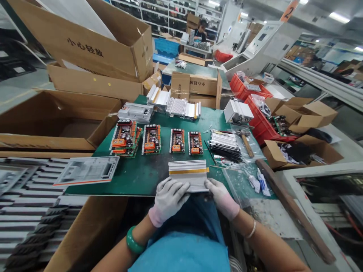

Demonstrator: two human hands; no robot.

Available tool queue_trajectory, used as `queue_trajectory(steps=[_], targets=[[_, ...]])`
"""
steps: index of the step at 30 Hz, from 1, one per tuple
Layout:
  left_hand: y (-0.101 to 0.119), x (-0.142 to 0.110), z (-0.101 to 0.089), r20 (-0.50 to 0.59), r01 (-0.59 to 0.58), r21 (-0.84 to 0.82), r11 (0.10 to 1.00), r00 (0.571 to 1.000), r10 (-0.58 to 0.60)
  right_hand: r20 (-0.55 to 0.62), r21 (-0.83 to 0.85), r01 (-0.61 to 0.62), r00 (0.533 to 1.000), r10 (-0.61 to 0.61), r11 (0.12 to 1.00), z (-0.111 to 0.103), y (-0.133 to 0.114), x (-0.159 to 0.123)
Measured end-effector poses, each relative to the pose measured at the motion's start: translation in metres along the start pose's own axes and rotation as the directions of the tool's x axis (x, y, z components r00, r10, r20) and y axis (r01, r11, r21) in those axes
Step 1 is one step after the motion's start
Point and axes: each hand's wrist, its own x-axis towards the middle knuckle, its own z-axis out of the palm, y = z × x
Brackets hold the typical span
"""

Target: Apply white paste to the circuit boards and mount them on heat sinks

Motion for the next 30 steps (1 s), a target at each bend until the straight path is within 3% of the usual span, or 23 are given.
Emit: queue_trajectory(steps=[2, 4, 7, 10, 18, 24, 28, 30], targets=[[0.001, 0.000, 0.002, 0.051, -0.006, -0.041, 0.999, 0.999, 0.008, 0.050, -0.148, 0.022, 0.999, -0.015, 0.989, -0.008, -0.001, -0.001], [0.002, 0.001, 0.004, 0.063, -0.024, -0.064, 0.998, 0.998, 0.028, 0.059, -0.374, 0.096, 0.995, -0.079, 0.922, -0.022, -0.012, 0.001], [0.003, 0.006, 0.006, 0.077, -0.061, -0.067, 0.996, 0.995, 0.066, -0.042, -0.715, 0.173, 0.956, -0.289, 0.677, -0.048, -0.036, 0.012], [0.001, 0.009, 0.008, 0.088, -0.090, -0.089, 0.992, 0.991, 0.097, -0.127, -0.880, 0.082, 0.908, -0.399, 0.467, -0.065, -0.056, 0.033], [-0.009, 0.012, 0.009, 0.114, -0.107, -0.109, 0.988, 0.986, 0.119, -0.167, -0.977, -0.145, 0.977, -0.134, 0.158, -0.060, -0.090, 0.092], [-0.009, 0.009, 0.011, 0.125, -0.088, -0.113, 0.990, 0.987, 0.102, -0.133, -0.983, -0.122, 0.988, -0.076, 0.135, -0.062, -0.097, 0.110], [-0.009, 0.007, 0.011, 0.162, -0.071, -0.116, 0.991, 0.983, 0.089, -0.122, -0.983, -0.101, 0.983, -0.135, 0.153, -0.068, -0.094, 0.102], [-0.009, 0.008, 0.008, 0.168, -0.051, -0.133, 0.990, 0.983, 0.073, -0.119, -0.963, -0.055, 0.965, -0.234, 0.265, -0.069, -0.091, 0.085]])
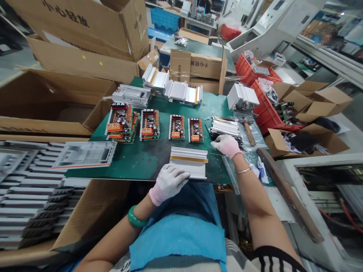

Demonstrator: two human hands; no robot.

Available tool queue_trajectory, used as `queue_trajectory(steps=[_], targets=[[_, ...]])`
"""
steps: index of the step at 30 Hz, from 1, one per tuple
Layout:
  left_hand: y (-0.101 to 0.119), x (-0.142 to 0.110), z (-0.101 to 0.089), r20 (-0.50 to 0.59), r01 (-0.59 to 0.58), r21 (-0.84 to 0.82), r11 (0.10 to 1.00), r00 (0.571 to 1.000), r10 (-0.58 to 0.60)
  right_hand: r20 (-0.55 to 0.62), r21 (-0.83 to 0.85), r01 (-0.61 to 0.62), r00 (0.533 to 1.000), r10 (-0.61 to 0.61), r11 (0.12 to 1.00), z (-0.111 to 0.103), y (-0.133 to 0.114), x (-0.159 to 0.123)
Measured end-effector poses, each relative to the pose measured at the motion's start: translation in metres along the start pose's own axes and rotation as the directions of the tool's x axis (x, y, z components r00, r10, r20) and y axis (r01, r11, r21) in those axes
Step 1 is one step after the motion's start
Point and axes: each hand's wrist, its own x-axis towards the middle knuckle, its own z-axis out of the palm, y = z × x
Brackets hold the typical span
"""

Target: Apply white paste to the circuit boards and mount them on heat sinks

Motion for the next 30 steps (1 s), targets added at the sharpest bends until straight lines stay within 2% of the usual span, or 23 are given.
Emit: queue_trajectory(steps=[2, 4, 7, 9, 11, 12, 14, 16, 18, 20, 23, 25, 30], targets=[[0.003, 0.002, -0.005, -0.001, 0.052, -0.031, 0.998, 0.999, -0.052, -0.144, 0.282, 0.086, 0.988, -0.046, 0.956, 0.001, -0.002, -0.026], [0.008, 0.006, -0.011, 0.012, 0.119, -0.098, 0.988, 0.993, -0.119, -0.260, 0.557, 0.225, 0.961, -0.089, 0.799, 0.006, -0.010, -0.058], [0.018, 0.015, -0.019, 0.104, 0.190, -0.332, 0.924, 0.981, -0.165, -0.360, 0.689, 0.412, 0.909, -0.211, 0.596, 0.025, -0.035, -0.104], [0.024, 0.021, -0.021, 0.205, 0.245, -0.481, 0.842, 0.965, -0.164, -0.363, 0.722, 0.435, 0.900, -0.241, 0.537, 0.042, -0.050, -0.125], [0.027, 0.023, -0.021, 0.265, 0.285, -0.537, 0.794, 0.950, -0.162, -0.358, 0.737, 0.396, 0.916, -0.181, 0.547, 0.059, -0.058, -0.136], [0.028, 0.023, -0.021, 0.276, 0.291, -0.529, 0.797, 0.947, -0.163, -0.350, 0.747, 0.358, 0.928, -0.127, 0.561, 0.065, -0.058, -0.140], [0.026, 0.020, -0.021, 0.251, 0.264, -0.457, 0.850, 0.954, -0.161, -0.332, 0.773, 0.272, 0.943, 0.000, 0.573, 0.074, -0.051, -0.145], [0.023, 0.016, -0.022, 0.207, 0.216, -0.336, 0.917, 0.966, -0.152, -0.341, 0.788, 0.238, 0.937, 0.080, 0.568, 0.074, -0.038, -0.149], [0.020, 0.013, -0.025, 0.147, 0.163, -0.230, 0.959, 0.980, -0.132, -0.362, 0.763, 0.279, 0.932, 0.027, 0.584, 0.069, -0.024, -0.153], [0.018, 0.013, -0.028, 0.085, 0.110, -0.178, 0.978, 0.992, -0.096, -0.344, 0.699, 0.351, 0.929, -0.137, 0.623, 0.061, -0.013, -0.154], [0.017, 0.015, -0.031, 0.042, 0.046, -0.154, 0.987, 0.998, -0.040, -0.239, 0.553, 0.417, 0.909, -0.343, 0.721, 0.053, -0.007, -0.152], [0.017, 0.013, -0.030, 0.044, 0.030, -0.143, 0.989, 0.999, -0.024, -0.222, 0.422, 0.451, 0.892, -0.393, 0.786, 0.051, -0.005, -0.149], [0.015, 0.003, -0.019, -0.019, 0.136, 0.040, 0.990, 0.991, -0.135, -0.314, 0.165, 0.434, 0.874, -0.370, 0.885, 0.051, 0.006, -0.134]])
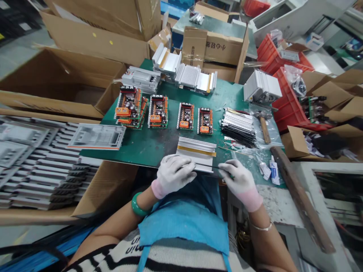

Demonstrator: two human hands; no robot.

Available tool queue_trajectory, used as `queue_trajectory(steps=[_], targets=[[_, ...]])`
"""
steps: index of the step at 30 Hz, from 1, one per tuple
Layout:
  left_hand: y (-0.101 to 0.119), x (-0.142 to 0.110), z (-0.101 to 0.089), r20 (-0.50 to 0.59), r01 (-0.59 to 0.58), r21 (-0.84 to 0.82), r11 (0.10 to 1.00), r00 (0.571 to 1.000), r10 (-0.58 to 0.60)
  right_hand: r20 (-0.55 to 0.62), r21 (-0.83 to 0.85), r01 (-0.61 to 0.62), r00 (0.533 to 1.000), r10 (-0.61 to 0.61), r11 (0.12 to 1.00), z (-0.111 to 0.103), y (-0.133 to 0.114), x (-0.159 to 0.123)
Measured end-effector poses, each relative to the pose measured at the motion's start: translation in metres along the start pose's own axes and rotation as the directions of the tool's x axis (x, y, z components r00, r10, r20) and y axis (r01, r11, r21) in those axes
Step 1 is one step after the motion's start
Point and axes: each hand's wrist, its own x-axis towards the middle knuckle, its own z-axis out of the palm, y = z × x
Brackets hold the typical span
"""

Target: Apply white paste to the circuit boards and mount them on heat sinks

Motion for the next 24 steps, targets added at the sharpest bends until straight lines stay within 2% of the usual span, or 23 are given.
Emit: queue_trajectory(steps=[4, 8, 15, 24], targets=[[0.000, -0.003, 0.011, -0.059, -0.112, 0.022, 0.993, 0.992, 0.113, 0.062, -0.163, 0.070, 0.996, -0.061, 0.984, -0.002, 0.016, 0.010], [0.000, -0.002, 0.025, -0.118, -0.153, 0.007, 0.988, 0.981, 0.153, 0.167, -0.291, 0.157, 0.980, -0.112, 0.944, -0.005, 0.019, 0.024], [-0.004, -0.005, 0.034, -0.131, -0.172, -0.004, 0.985, 0.977, 0.170, 0.427, -0.479, 0.193, 0.904, 0.035, 0.856, -0.012, -0.004, 0.052], [-0.002, -0.002, 0.033, -0.168, -0.180, -0.022, 0.983, 0.970, 0.174, 0.527, -0.474, 0.222, 0.847, 0.073, 0.852, -0.010, -0.026, 0.073]])
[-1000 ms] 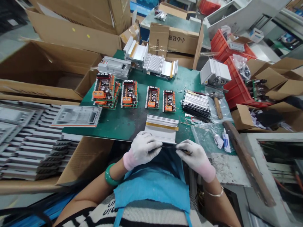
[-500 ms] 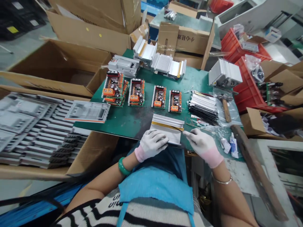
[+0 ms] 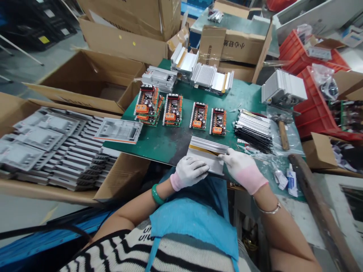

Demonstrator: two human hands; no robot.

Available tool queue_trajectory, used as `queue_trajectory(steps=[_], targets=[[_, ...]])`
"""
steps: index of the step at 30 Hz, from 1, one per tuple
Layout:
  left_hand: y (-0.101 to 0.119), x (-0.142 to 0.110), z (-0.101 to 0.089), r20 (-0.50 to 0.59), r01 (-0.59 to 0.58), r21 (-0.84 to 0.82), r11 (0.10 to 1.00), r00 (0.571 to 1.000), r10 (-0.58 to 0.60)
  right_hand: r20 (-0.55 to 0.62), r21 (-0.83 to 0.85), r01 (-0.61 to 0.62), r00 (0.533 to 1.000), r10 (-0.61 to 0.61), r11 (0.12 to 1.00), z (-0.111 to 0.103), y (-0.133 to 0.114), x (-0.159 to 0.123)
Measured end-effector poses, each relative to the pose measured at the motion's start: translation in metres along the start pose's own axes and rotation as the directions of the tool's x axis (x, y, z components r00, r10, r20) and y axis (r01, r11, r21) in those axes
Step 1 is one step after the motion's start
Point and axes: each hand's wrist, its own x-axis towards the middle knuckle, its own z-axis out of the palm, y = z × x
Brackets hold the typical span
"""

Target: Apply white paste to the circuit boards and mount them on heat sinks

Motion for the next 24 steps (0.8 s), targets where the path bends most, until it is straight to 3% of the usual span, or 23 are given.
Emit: queue_trajectory(steps=[15, 21, 24], targets=[[-0.001, -0.005, 0.003, -0.006, -0.005, -0.015, 1.000, 1.000, 0.005, 0.035, 0.011, 0.056, 0.998, -0.056, 0.998, -0.013, -0.016, 0.007], [-0.002, -0.005, 0.003, 0.013, -0.005, 0.004, 1.000, 1.000, 0.005, 0.046, -0.039, -0.064, 0.997, 0.066, 0.997, -0.018, -0.006, -0.002], [-0.001, -0.006, 0.004, 0.016, 0.003, 0.009, 1.000, 1.000, -0.003, 0.068, -0.032, -0.042, 0.997, 0.044, 0.999, -0.016, -0.009, 0.002]])
